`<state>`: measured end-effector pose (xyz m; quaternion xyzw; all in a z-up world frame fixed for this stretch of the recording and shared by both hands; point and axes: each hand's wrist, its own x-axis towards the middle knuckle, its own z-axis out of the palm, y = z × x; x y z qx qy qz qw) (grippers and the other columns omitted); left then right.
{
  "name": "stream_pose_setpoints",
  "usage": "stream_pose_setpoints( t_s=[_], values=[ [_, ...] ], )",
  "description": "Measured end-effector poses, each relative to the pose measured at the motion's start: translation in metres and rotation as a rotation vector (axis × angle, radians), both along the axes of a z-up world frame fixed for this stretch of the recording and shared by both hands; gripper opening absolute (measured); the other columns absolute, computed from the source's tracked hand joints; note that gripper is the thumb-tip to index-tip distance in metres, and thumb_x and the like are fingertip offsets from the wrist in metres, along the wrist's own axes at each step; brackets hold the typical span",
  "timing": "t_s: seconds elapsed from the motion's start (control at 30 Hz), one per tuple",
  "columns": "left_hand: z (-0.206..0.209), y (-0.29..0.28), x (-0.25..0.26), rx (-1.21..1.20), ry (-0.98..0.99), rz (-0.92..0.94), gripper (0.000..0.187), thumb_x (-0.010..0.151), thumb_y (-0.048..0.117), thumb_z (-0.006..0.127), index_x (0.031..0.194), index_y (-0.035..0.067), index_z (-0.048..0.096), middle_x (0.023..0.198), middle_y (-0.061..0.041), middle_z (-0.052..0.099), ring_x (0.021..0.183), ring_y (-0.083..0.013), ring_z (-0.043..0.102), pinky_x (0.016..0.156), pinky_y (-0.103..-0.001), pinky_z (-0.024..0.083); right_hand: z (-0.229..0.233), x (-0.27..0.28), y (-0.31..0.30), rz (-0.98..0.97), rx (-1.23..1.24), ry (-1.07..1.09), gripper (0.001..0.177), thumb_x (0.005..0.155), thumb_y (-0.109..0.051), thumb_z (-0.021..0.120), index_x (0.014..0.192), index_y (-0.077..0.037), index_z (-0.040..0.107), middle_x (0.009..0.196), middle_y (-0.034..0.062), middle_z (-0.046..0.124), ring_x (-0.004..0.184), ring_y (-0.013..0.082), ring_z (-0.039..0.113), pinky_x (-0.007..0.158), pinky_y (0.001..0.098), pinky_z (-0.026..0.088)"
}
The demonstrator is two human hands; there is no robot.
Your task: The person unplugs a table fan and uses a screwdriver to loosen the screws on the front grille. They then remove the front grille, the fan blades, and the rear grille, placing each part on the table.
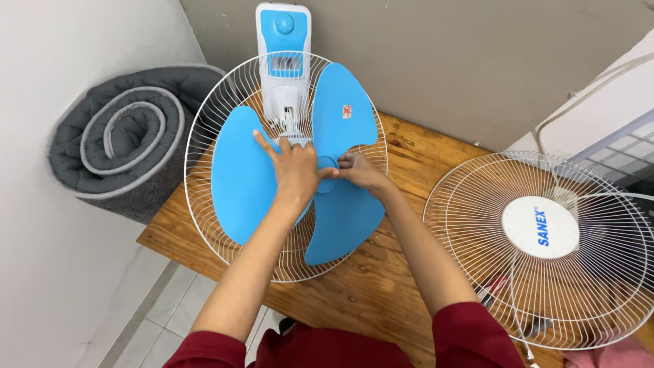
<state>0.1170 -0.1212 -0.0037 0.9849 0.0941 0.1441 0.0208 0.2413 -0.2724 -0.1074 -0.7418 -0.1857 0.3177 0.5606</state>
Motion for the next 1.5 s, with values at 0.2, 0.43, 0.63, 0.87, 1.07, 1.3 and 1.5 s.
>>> stream_pose_setpoints(
  t_s=[0.2, 0.43, 0.63, 0.87, 1.07, 1.3, 1.5],
  values=[
    [0.026, -0.019, -0.014, -0.004, 0.0, -0.024, 0.067, 0.067, 0.066, 0.078, 0.092, 0.003, 0.078, 0.09, -0.009, 0.074, 0.119, -0.0408, 0.057, 0.102, -0.083, -0.009, 0.024, -0.02, -0.021, -0.048, 0.047, -0.102, 0.057, 0.081, -0.02, 0.079, 0.13, 0.003, 0.062, 0.124, 0.0137, 0.074, 0.111, 0.0199, 0.071, 0.093, 0.0327, 0.057],
    [0.041, -0.055, -0.024, -0.179, -0.225, -0.275, 0.059, 0.081, 0.05, 0.075, 0.12, 0.006, 0.07, 0.122, -0.006, 0.066, 0.128, -0.0252, 0.054, 0.113, -0.082, -0.005, 0.075, -0.045, -0.084, -0.299, 0.005, -0.177, 0.062, 0.077, -0.019, 0.083, 0.131, 0.005, 0.061, 0.122, 0.0179, 0.073, 0.108, 0.0229, 0.072, 0.092, 0.0347, 0.058],
    [0.033, -0.088, -0.013, -0.276, -0.387, -0.463, 0.043, 0.089, 0.039, 0.073, 0.121, 0.011, 0.068, 0.146, -0.011, 0.053, 0.141, -0.0271, 0.046, 0.114, -0.08, -0.001, 0.09, -0.044, -0.173, -0.737, -0.1, -0.17, 0.07, 0.077, -0.027, 0.086, 0.131, 0.007, 0.059, 0.12, 0.0217, 0.071, 0.108, 0.0281, 0.072, 0.09, 0.0385, 0.059],
    [-0.035, -0.138, 0.016, -0.529, 0.158, -0.72, 0.046, 0.09, 0.043, 0.071, 0.126, 0.015, 0.067, 0.155, -0.016, 0.04, 0.147, -0.0328, 0.031, 0.11, -0.08, -0.011, 0.046, -0.015, -0.274, -1.024, -0.234, -0.363, 0.062, 0.079, -0.024, 0.087, 0.127, 0.008, 0.065, 0.121, 0.022, 0.073, 0.109, 0.0286, 0.072, 0.092, 0.038, 0.056],
    [-0.151, -0.184, 0.037, -0.907, 0.659, -0.736, 0.086, 0.085, 0.058, 0.067, 0.148, 0.004, 0.043, 0.149, -0.021, 0.05, 0.139, -0.0346, 0.049, 0.115, -0.058, 0.033, -0.008, 0.019, -0.289, -1.087, -0.291, -0.271, 0.053, 0.08, -0.016, 0.084, 0.121, 0.013, 0.067, 0.117, 0.0242, 0.072, 0.104, 0.0332, 0.071, 0.088, 0.0414, 0.055],
    [-0.226, -0.211, 0.048, -1.116, 0.562, -0.641, 0.099, 0.09, 0.055, 0.069, 0.154, -0.007, 0.026, 0.155, -0.03, 0.039, 0.142, -0.0376, 0.044, 0.116, -0.044, 0.037, -0.03, 0.054, -0.285, -1.226, -0.315, 0.102, 0.059, 0.085, -0.014, 0.08, 0.126, 0.018, 0.053, 0.124, 0.0334, 0.062, 0.11, 0.0412, 0.067, 0.086, 0.051, 0.057],
    [-0.244, -0.213, 0.052, -1.072, 0.421, -0.605, 0.092, 0.09, 0.05, 0.069, 0.151, -0.009, 0.033, 0.154, -0.031, 0.04, 0.144, -0.0399, 0.042, 0.118, -0.044, 0.035, -0.057, 0.068, -0.28, -1.234, -0.311, 0.093, 0.051, 0.084, -0.009, 0.077, 0.121, 0.019, 0.058, 0.122, 0.0329, 0.066, 0.11, 0.0394, 0.068, 0.087, 0.0477, 0.056]
  ],
)
